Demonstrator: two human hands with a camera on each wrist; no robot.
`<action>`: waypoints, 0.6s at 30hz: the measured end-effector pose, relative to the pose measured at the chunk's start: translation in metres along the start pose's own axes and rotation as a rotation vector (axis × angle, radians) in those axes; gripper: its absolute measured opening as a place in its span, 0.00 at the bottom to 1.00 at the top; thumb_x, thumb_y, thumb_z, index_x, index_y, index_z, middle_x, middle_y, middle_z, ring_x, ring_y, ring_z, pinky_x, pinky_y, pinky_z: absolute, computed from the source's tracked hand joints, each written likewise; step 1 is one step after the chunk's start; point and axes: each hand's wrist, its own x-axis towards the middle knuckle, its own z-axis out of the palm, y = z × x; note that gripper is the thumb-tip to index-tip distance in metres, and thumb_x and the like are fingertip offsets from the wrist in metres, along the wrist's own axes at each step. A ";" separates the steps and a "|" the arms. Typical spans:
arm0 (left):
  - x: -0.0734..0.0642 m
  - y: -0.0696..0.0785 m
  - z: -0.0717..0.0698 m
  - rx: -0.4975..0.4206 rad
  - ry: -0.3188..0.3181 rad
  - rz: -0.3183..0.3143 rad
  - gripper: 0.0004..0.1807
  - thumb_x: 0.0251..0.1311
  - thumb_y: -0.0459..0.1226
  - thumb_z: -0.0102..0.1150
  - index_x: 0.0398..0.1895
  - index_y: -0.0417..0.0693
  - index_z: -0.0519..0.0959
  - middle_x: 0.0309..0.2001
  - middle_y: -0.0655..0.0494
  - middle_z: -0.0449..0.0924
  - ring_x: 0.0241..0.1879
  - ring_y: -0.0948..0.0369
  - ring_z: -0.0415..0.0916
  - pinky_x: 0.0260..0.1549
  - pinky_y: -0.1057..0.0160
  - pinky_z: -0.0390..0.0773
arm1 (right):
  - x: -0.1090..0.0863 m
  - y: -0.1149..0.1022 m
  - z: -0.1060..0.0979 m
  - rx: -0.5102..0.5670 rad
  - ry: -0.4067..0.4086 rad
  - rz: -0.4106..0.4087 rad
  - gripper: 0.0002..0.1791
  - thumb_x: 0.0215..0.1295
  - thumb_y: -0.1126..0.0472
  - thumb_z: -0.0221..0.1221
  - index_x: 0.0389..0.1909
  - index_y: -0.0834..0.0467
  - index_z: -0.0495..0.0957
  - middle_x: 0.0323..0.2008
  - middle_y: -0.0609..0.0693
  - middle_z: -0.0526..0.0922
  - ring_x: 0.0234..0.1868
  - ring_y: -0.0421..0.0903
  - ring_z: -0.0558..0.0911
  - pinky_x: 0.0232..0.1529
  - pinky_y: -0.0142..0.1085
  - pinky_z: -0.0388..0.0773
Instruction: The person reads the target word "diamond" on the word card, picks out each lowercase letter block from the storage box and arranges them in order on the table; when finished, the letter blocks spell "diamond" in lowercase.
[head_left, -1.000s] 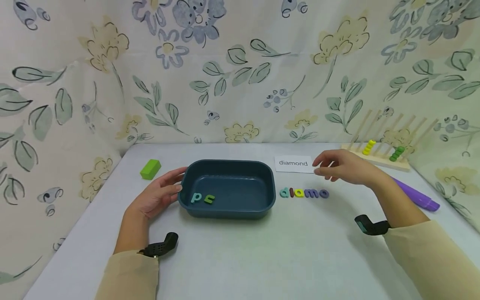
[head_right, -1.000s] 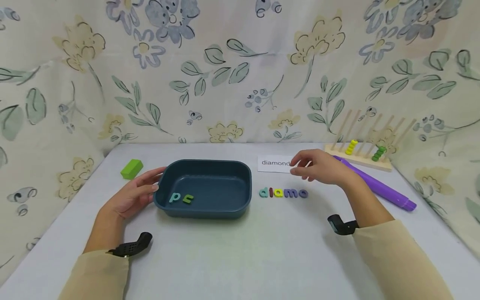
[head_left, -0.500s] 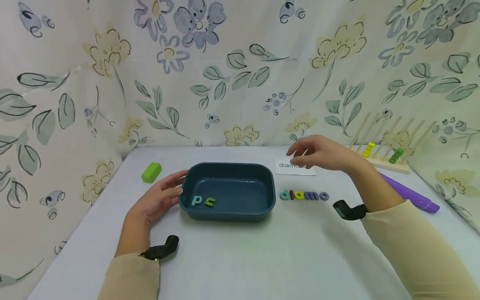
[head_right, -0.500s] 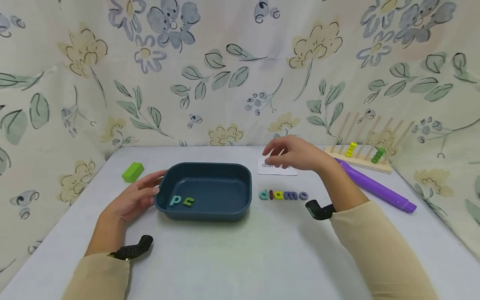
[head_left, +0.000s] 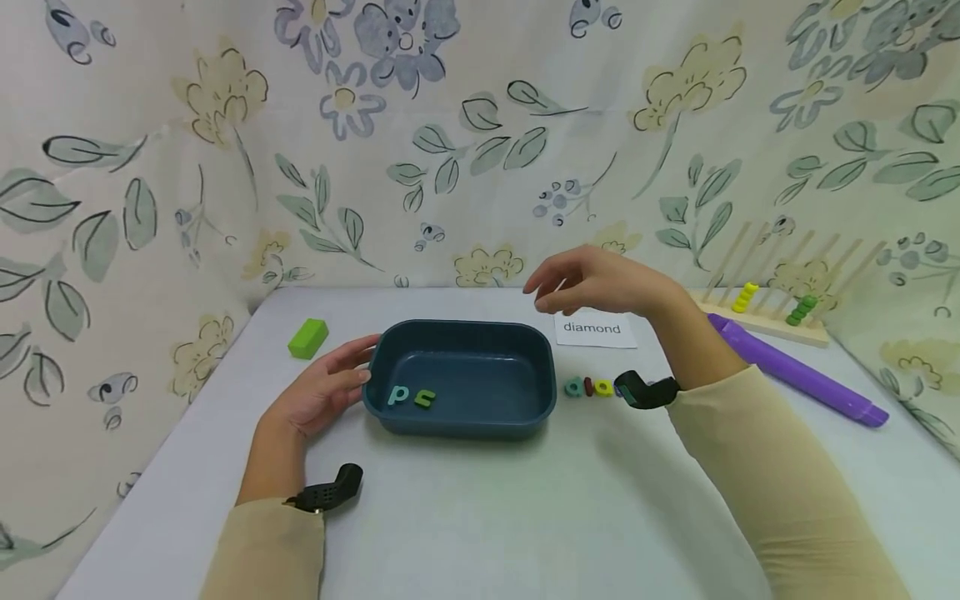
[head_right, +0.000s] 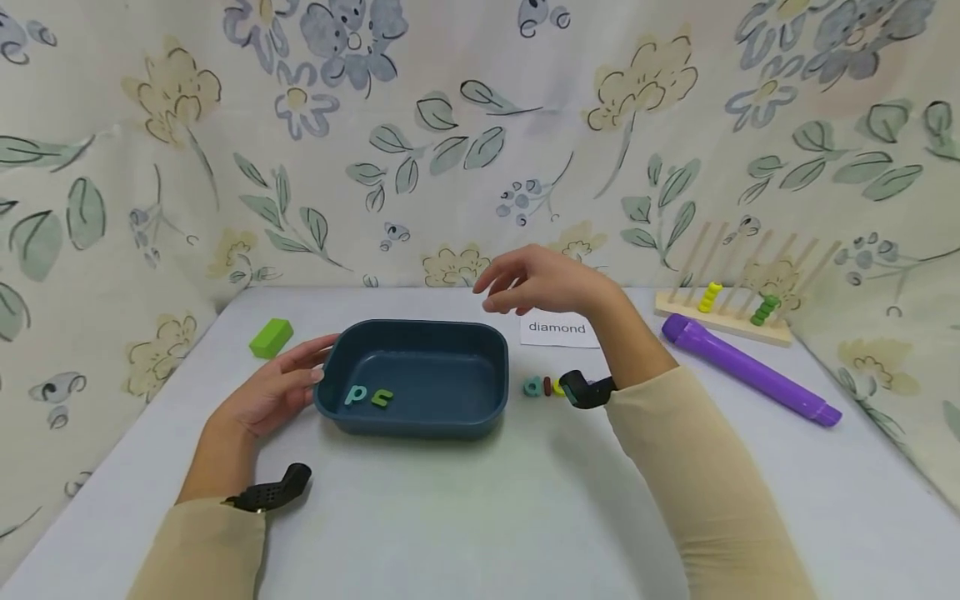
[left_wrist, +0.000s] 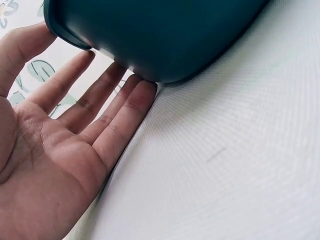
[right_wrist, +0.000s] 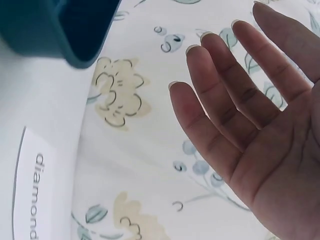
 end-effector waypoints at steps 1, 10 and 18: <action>0.000 0.000 0.000 0.001 0.003 0.001 0.36 0.70 0.35 0.60 0.80 0.51 0.61 0.80 0.44 0.53 0.63 0.63 0.75 0.57 0.67 0.80 | 0.004 -0.002 0.001 0.006 -0.004 -0.006 0.17 0.70 0.52 0.65 0.57 0.51 0.84 0.52 0.50 0.86 0.46 0.50 0.86 0.52 0.46 0.85; -0.001 -0.002 -0.001 -0.004 0.011 -0.007 0.37 0.70 0.35 0.61 0.80 0.50 0.60 0.80 0.44 0.53 0.62 0.63 0.76 0.57 0.66 0.81 | 0.036 -0.013 0.015 0.050 -0.076 -0.046 0.17 0.68 0.54 0.66 0.56 0.51 0.84 0.54 0.51 0.86 0.49 0.50 0.86 0.53 0.46 0.85; 0.000 0.001 0.000 -0.013 0.016 -0.010 0.37 0.70 0.34 0.61 0.80 0.50 0.61 0.80 0.45 0.54 0.63 0.63 0.75 0.57 0.66 0.81 | 0.060 -0.018 0.028 0.066 -0.112 -0.081 0.18 0.67 0.53 0.67 0.56 0.52 0.85 0.55 0.51 0.86 0.52 0.49 0.86 0.52 0.47 0.85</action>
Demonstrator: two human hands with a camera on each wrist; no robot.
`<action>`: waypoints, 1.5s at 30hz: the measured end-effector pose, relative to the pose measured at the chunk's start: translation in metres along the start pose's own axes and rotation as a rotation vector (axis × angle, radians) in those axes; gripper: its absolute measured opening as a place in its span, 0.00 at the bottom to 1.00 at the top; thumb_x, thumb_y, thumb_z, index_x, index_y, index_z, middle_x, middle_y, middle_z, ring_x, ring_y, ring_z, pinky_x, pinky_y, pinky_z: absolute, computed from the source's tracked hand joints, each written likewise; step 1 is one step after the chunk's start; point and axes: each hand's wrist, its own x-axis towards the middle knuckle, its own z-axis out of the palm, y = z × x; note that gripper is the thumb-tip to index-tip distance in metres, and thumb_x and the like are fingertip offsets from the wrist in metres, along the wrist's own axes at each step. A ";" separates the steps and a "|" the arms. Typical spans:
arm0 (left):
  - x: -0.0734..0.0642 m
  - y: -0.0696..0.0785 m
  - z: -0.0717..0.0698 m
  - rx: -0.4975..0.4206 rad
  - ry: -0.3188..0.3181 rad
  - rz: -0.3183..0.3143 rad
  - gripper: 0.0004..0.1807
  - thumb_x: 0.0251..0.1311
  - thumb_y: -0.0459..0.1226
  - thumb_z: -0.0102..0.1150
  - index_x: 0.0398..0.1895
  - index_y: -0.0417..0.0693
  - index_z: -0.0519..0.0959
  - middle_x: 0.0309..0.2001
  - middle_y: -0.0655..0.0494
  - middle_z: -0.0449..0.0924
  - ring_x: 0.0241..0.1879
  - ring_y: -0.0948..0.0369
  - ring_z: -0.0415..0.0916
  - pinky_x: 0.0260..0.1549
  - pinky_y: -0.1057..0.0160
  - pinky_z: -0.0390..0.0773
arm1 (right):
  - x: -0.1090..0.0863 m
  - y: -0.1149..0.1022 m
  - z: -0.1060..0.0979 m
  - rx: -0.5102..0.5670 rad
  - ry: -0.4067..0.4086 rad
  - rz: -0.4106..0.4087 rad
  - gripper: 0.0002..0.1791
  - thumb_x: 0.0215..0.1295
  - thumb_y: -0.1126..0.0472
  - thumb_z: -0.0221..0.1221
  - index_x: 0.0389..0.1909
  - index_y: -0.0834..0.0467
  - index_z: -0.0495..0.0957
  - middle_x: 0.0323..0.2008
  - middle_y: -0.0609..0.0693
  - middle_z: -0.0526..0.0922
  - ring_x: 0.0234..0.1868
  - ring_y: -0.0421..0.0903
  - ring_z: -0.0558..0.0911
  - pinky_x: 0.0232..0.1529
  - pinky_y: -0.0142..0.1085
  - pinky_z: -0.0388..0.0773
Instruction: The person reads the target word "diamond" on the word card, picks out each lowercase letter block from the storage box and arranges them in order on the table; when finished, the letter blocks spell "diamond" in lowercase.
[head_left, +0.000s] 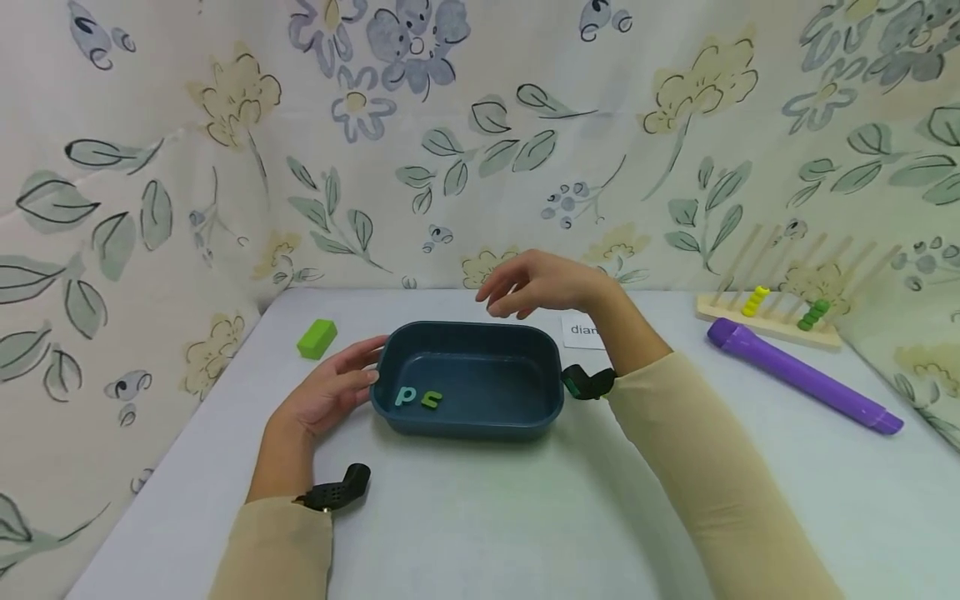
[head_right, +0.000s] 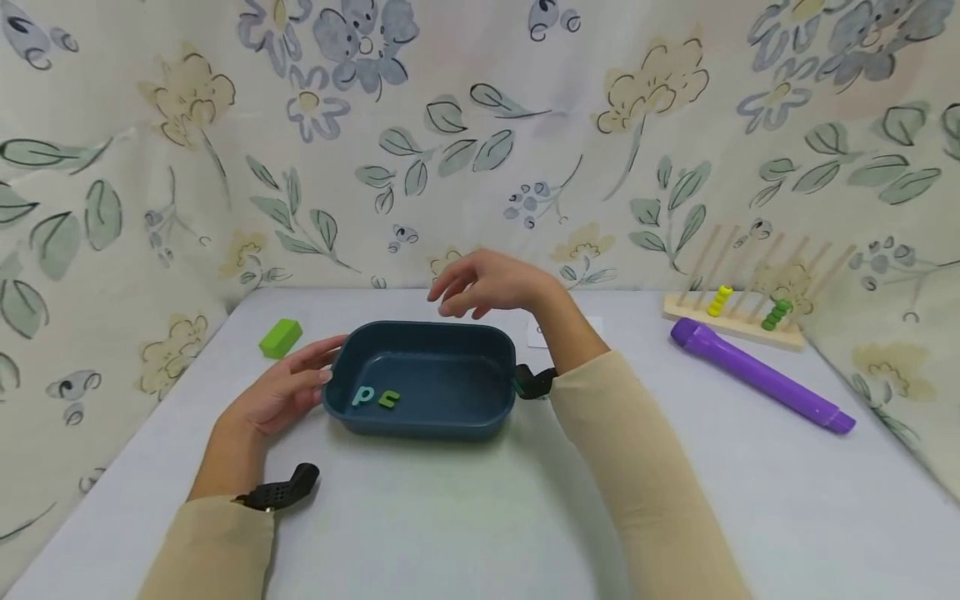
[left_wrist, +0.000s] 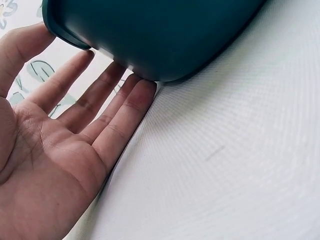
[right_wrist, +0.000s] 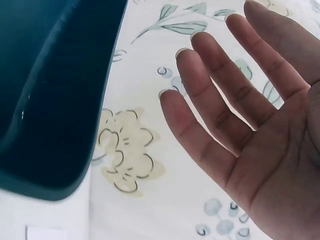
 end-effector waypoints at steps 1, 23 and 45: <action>0.000 0.000 0.000 0.003 0.001 -0.003 0.37 0.70 0.34 0.61 0.80 0.51 0.61 0.80 0.45 0.54 0.63 0.62 0.75 0.57 0.66 0.81 | 0.002 0.000 0.001 0.008 -0.005 0.002 0.18 0.67 0.53 0.67 0.56 0.52 0.85 0.55 0.51 0.86 0.52 0.49 0.86 0.52 0.47 0.85; -0.006 0.001 -0.006 0.002 -0.010 0.002 0.37 0.71 0.34 0.59 0.81 0.50 0.60 0.81 0.44 0.52 0.63 0.63 0.74 0.58 0.66 0.80 | 0.055 0.013 0.035 0.120 -0.206 -0.003 0.23 0.66 0.55 0.67 0.60 0.56 0.83 0.53 0.48 0.88 0.56 0.47 0.84 0.55 0.47 0.83; 0.001 0.002 -0.001 -0.007 -0.012 -0.012 0.36 0.71 0.34 0.58 0.80 0.50 0.60 0.81 0.45 0.53 0.63 0.62 0.74 0.58 0.66 0.80 | 0.082 0.018 0.067 0.055 -0.401 0.033 0.23 0.62 0.63 0.70 0.60 0.57 0.83 0.55 0.56 0.86 0.51 0.45 0.83 0.48 0.38 0.80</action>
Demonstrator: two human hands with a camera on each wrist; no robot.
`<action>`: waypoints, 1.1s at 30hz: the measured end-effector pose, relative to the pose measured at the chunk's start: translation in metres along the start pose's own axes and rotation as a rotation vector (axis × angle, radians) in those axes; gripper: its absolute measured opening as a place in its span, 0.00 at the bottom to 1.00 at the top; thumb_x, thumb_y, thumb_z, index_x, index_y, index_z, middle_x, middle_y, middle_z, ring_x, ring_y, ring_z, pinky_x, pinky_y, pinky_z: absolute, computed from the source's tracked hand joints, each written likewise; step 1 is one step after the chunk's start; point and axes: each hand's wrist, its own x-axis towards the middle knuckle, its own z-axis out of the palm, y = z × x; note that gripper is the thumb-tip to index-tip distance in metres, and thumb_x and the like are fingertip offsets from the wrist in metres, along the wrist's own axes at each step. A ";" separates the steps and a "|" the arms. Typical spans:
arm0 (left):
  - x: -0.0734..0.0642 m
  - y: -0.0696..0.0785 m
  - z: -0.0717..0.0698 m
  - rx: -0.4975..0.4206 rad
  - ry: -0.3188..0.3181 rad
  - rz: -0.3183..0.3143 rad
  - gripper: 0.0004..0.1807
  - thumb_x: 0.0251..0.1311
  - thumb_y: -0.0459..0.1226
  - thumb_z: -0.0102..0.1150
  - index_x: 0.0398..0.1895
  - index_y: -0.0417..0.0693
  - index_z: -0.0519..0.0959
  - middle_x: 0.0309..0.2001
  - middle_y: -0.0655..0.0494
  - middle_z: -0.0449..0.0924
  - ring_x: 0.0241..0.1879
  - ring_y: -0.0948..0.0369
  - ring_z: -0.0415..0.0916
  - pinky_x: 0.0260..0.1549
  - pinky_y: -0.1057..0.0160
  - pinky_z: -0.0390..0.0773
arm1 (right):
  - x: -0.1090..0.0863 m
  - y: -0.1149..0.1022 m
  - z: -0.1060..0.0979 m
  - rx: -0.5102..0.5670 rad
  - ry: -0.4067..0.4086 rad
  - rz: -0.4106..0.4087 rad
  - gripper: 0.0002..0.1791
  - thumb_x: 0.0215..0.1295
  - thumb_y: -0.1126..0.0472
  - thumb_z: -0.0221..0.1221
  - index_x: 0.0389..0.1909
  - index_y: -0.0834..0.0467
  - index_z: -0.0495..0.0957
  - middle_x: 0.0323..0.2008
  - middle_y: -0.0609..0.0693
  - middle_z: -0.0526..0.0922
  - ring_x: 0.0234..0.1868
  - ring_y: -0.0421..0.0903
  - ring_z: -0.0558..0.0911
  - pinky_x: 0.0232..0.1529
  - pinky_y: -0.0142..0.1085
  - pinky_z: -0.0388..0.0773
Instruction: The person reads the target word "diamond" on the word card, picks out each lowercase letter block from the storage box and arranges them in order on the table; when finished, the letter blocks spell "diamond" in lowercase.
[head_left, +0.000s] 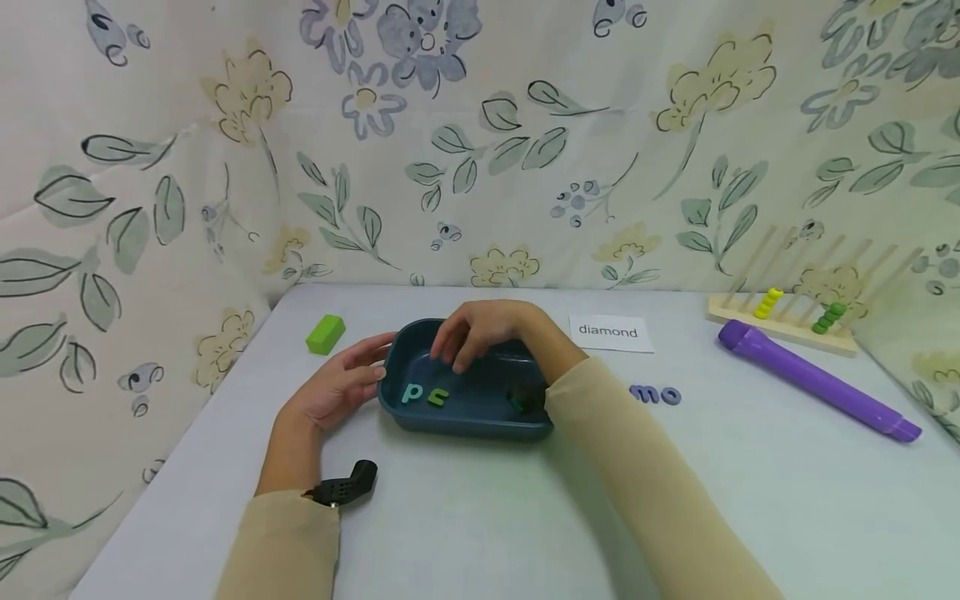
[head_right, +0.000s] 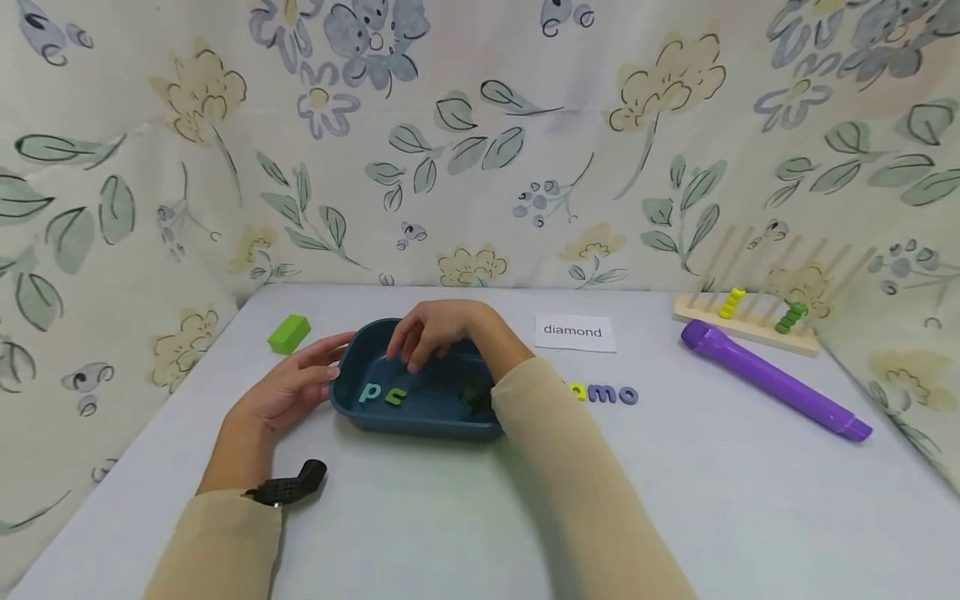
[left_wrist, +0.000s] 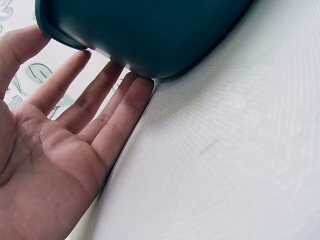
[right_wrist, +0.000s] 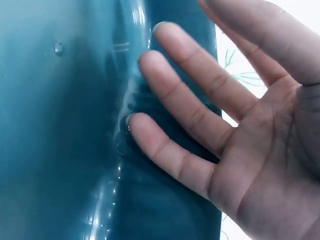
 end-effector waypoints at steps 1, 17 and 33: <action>0.000 0.000 0.000 0.000 0.000 0.000 0.36 0.71 0.34 0.58 0.81 0.50 0.60 0.81 0.45 0.53 0.63 0.62 0.74 0.58 0.66 0.81 | 0.001 0.000 0.000 -0.013 -0.005 0.011 0.23 0.62 0.63 0.70 0.59 0.55 0.83 0.55 0.55 0.86 0.51 0.44 0.83 0.47 0.38 0.79; 0.000 -0.001 0.000 -0.001 -0.004 0.014 0.35 0.71 0.34 0.58 0.80 0.51 0.61 0.81 0.45 0.53 0.65 0.61 0.73 0.58 0.67 0.80 | 0.018 -0.010 0.015 -0.169 -0.146 0.125 0.23 0.61 0.64 0.72 0.57 0.46 0.86 0.43 0.48 0.82 0.40 0.42 0.76 0.36 0.31 0.72; 0.002 -0.002 0.001 -0.013 -0.011 0.011 0.36 0.71 0.33 0.57 0.80 0.50 0.60 0.80 0.44 0.53 0.63 0.63 0.75 0.57 0.67 0.80 | 0.024 -0.008 0.020 -0.214 -0.220 0.126 0.20 0.62 0.67 0.71 0.53 0.46 0.87 0.38 0.45 0.80 0.41 0.41 0.75 0.41 0.32 0.71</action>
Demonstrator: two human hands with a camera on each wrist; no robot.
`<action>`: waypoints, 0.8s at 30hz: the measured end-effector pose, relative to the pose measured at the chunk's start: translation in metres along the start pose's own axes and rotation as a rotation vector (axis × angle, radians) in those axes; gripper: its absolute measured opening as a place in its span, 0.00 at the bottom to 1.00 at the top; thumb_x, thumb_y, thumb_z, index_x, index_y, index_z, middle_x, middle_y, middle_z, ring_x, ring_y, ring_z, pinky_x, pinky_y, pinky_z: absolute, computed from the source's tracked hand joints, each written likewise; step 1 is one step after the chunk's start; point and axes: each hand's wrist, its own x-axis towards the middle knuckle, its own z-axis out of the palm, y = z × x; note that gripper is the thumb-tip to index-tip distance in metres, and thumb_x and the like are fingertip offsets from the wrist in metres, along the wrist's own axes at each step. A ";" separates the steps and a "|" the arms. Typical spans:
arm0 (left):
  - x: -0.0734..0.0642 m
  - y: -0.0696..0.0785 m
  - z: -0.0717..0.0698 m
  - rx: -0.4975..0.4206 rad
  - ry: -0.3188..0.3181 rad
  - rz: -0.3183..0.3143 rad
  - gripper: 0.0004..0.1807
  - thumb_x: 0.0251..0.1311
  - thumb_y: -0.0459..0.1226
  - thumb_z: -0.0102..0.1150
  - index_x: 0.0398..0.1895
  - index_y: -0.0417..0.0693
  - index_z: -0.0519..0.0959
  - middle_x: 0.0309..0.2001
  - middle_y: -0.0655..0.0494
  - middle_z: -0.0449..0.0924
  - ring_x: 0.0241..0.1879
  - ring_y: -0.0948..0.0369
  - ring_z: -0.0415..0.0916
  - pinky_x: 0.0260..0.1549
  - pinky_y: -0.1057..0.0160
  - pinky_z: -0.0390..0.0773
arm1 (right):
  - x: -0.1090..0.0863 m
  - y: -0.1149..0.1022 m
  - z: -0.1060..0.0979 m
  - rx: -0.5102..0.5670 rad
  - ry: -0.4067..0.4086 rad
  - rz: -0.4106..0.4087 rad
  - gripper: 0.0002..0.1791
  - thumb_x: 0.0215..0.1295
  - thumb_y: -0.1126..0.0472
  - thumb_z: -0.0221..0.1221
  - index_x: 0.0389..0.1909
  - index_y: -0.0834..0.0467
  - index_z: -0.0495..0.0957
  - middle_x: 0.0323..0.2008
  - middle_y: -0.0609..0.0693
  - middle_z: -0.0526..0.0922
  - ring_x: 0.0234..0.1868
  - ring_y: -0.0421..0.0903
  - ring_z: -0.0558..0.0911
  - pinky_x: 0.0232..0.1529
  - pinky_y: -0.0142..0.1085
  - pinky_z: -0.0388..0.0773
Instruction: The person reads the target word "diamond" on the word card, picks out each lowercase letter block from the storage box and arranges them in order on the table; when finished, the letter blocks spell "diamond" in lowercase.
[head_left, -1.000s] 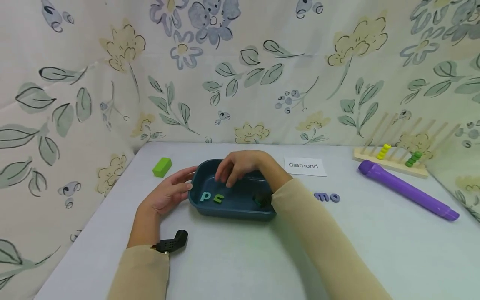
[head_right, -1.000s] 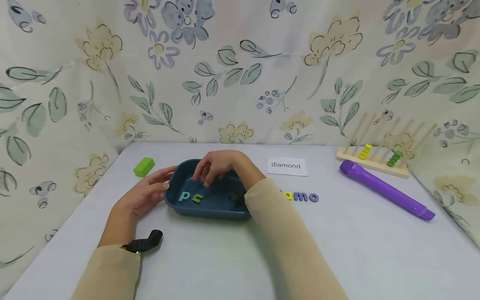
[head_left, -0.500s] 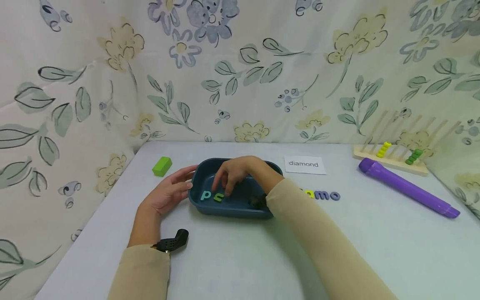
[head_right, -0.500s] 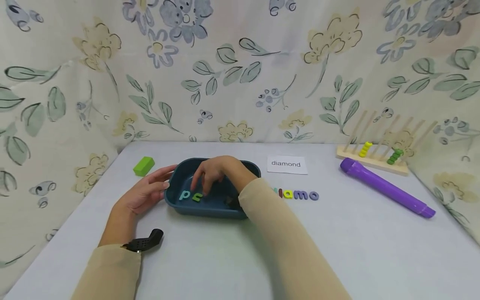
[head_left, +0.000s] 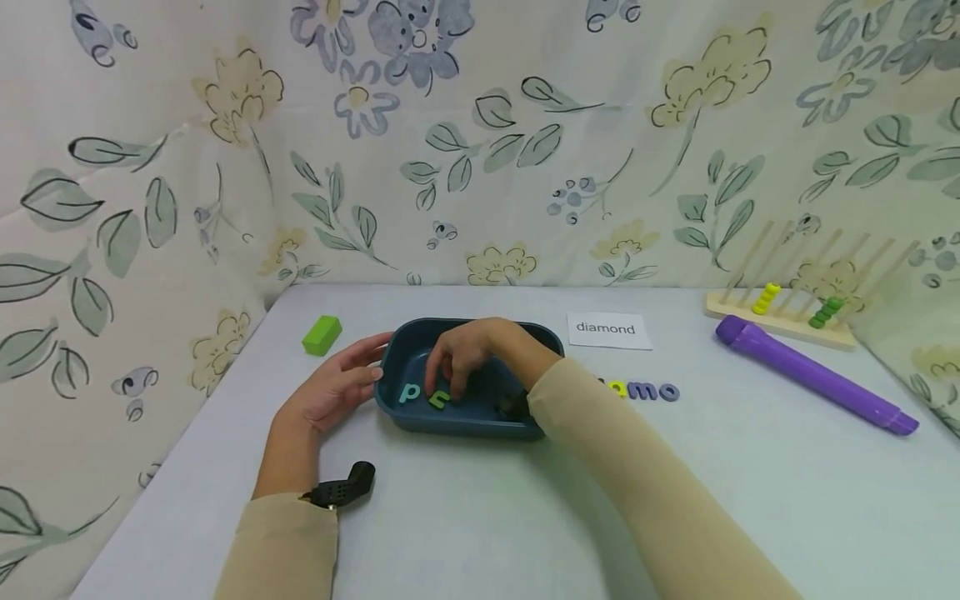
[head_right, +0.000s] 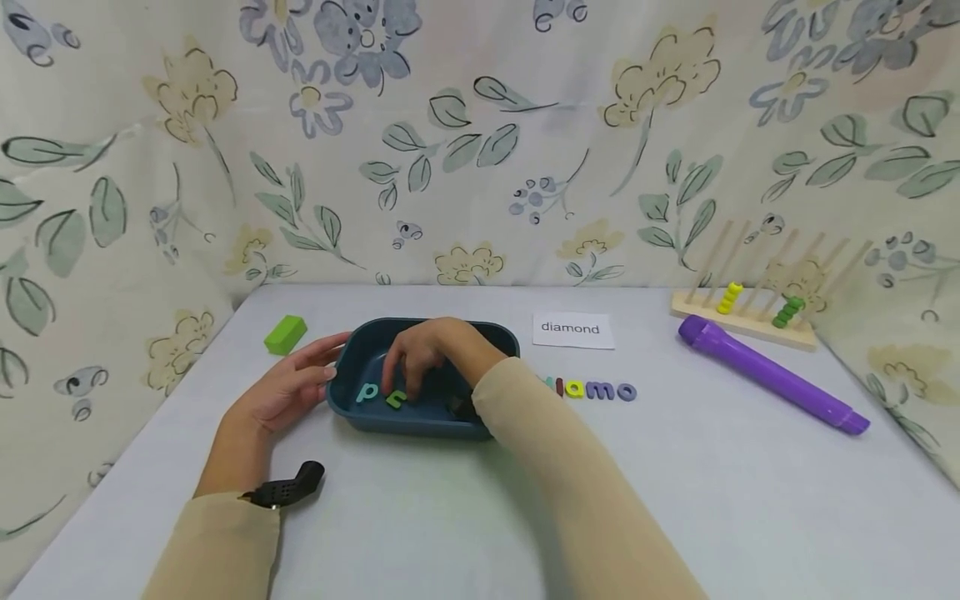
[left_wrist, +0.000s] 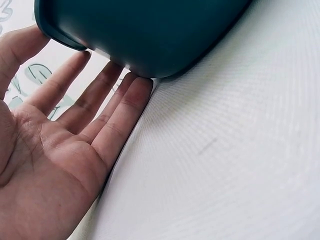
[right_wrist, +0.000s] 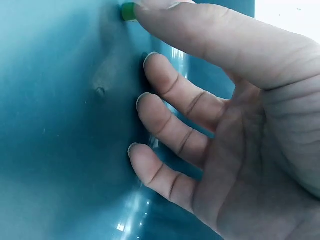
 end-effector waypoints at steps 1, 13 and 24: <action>0.000 0.000 0.000 0.000 0.000 0.001 0.36 0.71 0.33 0.57 0.81 0.49 0.60 0.80 0.44 0.52 0.63 0.63 0.75 0.57 0.67 0.80 | 0.001 0.000 0.000 -0.007 -0.005 0.001 0.20 0.61 0.67 0.71 0.53 0.46 0.87 0.39 0.45 0.81 0.42 0.41 0.75 0.42 0.32 0.72; -0.002 -0.001 0.000 0.001 0.004 0.000 0.36 0.72 0.34 0.58 0.81 0.50 0.59 0.81 0.43 0.51 0.62 0.64 0.76 0.57 0.67 0.81 | 0.004 -0.005 0.006 -0.082 0.032 0.031 0.15 0.60 0.66 0.73 0.44 0.47 0.86 0.39 0.45 0.80 0.41 0.43 0.75 0.42 0.33 0.72; -0.002 0.000 -0.001 -0.001 -0.002 0.004 0.37 0.71 0.34 0.58 0.81 0.50 0.59 0.82 0.44 0.51 0.62 0.65 0.76 0.57 0.67 0.80 | 0.004 -0.010 0.011 -0.142 0.063 0.025 0.13 0.59 0.64 0.73 0.41 0.47 0.83 0.41 0.45 0.79 0.43 0.44 0.76 0.44 0.35 0.72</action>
